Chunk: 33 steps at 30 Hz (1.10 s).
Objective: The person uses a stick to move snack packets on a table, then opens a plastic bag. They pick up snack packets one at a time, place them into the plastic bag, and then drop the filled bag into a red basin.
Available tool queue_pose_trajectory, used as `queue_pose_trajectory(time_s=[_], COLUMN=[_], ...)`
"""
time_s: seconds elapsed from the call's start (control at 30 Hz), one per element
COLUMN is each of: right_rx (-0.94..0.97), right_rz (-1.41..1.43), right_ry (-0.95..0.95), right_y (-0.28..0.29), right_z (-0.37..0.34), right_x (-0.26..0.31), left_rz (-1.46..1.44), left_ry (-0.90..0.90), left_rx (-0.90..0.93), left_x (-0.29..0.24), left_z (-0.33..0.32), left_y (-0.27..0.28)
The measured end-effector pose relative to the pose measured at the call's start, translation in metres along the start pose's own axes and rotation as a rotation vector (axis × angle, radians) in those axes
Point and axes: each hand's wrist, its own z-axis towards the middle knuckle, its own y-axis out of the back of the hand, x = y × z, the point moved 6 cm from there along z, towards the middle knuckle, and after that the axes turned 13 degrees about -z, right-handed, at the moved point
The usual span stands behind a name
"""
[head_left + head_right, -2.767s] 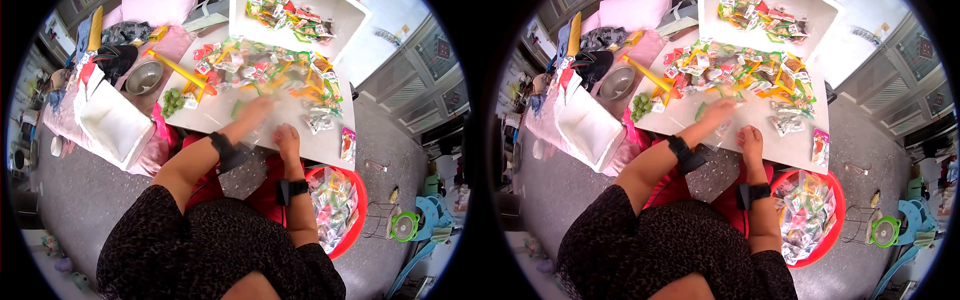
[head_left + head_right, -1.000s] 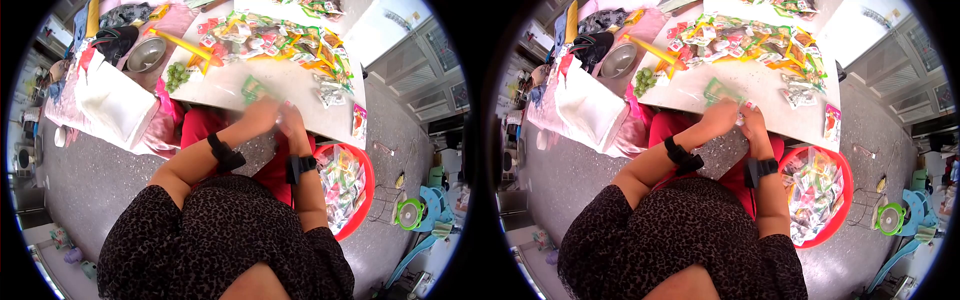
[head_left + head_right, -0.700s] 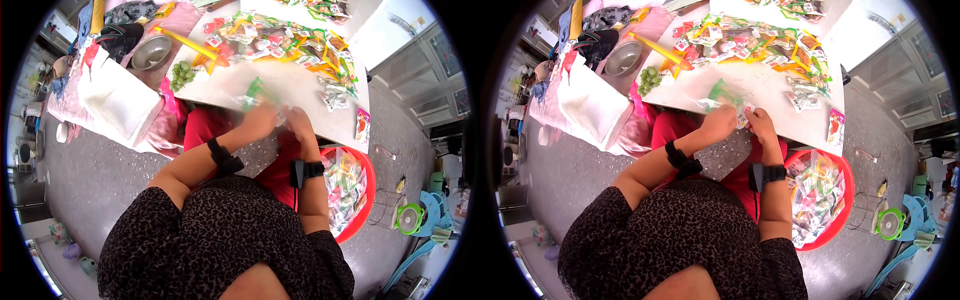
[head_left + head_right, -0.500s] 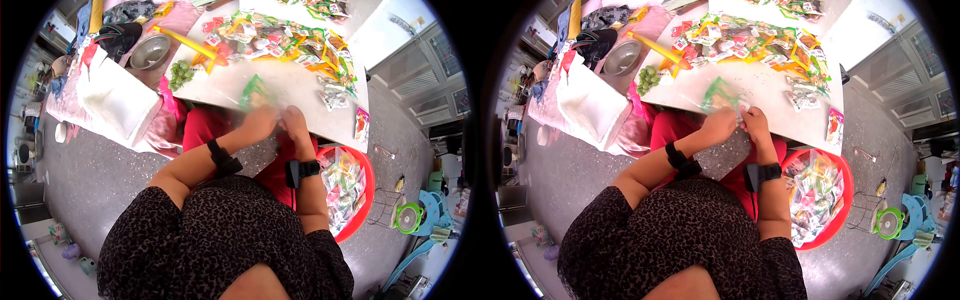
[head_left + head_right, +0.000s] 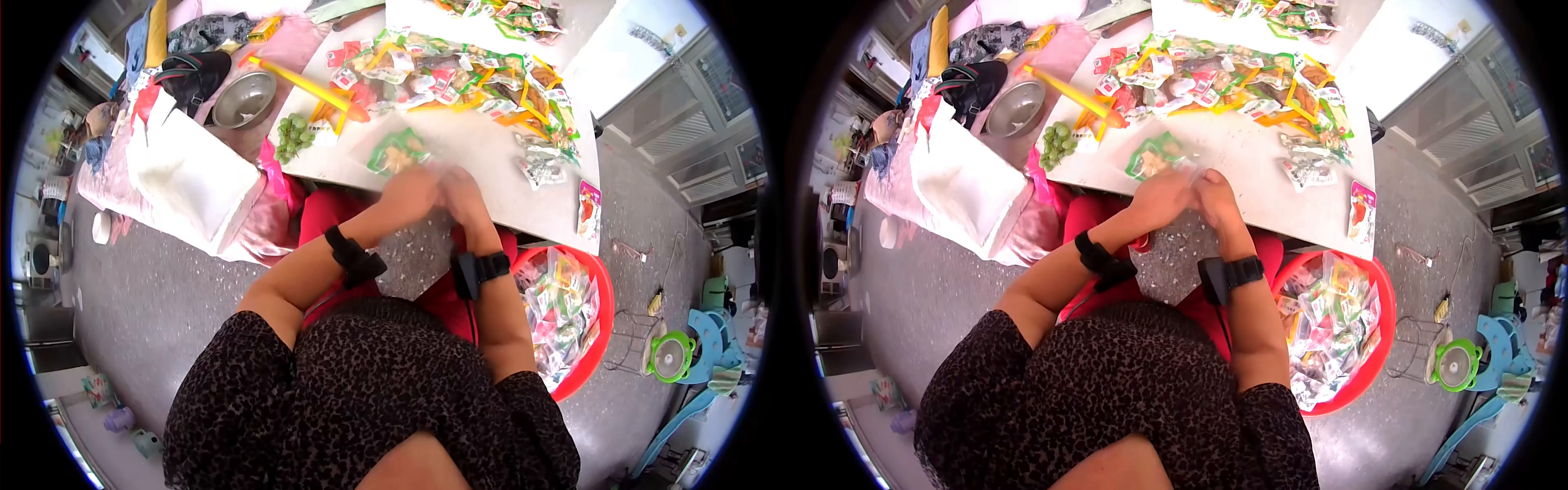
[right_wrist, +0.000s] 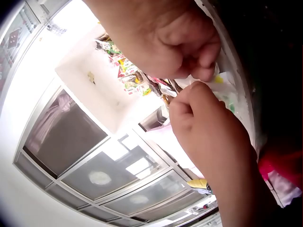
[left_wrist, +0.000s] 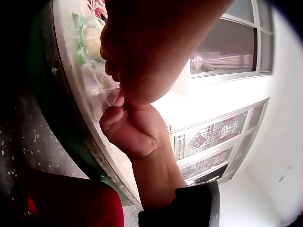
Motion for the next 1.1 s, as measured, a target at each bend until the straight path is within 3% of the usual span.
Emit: queue_pose_trajectory(time_s=[0.13, 0.23, 0.33, 0.43, 0.53, 0.63, 0.73, 0.83, 0.97, 1.07, 1.1], right_rx=[0.056, -0.033, -0.314, -0.454, -0.451, -0.448, -0.436, -0.454, -0.441, -0.422, -0.413], right_rz=[-0.154, -0.154, -0.259, -0.341, -0.326, -0.305, -0.273, -0.318, -0.288, -0.248, -0.234], right_ry=[-0.011, 0.079, 0.172, 0.289, 0.338, 0.321, 0.307, 0.381, 0.322, 0.315, 0.311], right_y=[0.015, 0.031, 0.051, 0.062, 0.062, 0.061, 0.062, 0.061, 0.064, 0.063, 0.062], right_z=[0.004, 0.002, -0.012, -0.012, -0.007, -0.007, -0.007, -0.009, -0.004, -0.006, -0.006], right_x=[-0.01, -0.013, -0.005, -0.014, -0.026, -0.027, -0.027, -0.025, -0.033, -0.027, -0.027], left_rz=[0.14, 0.25, 0.264, 0.223, 0.025, 0.293, 0.39, 0.522, 0.535, 0.55, 0.507], left_ry=[-0.306, -0.224, -0.364, -0.153, -0.074, -0.428, -0.441, -0.373, -0.292, -0.394, -0.309], left_rx=[-0.284, -0.017, 0.075, 0.443, 0.342, -0.247, -0.332, -0.311, -0.153, -0.223, -0.175], left_x=[-0.007, 0.001, 0.001, 0.013, 0.044, 0.009, 0.023, 0.046, 0.063, 0.056, 0.056], left_z=[0.014, 0.019, 0.018, 0.028, 0.052, 0.089, 0.127, 0.15, 0.167, 0.173, 0.177], left_y=[0.018, 0.01, 0.013, 0.005, -0.013, 0.018, 0.007, -0.006, -0.012, -0.002, 0.004])
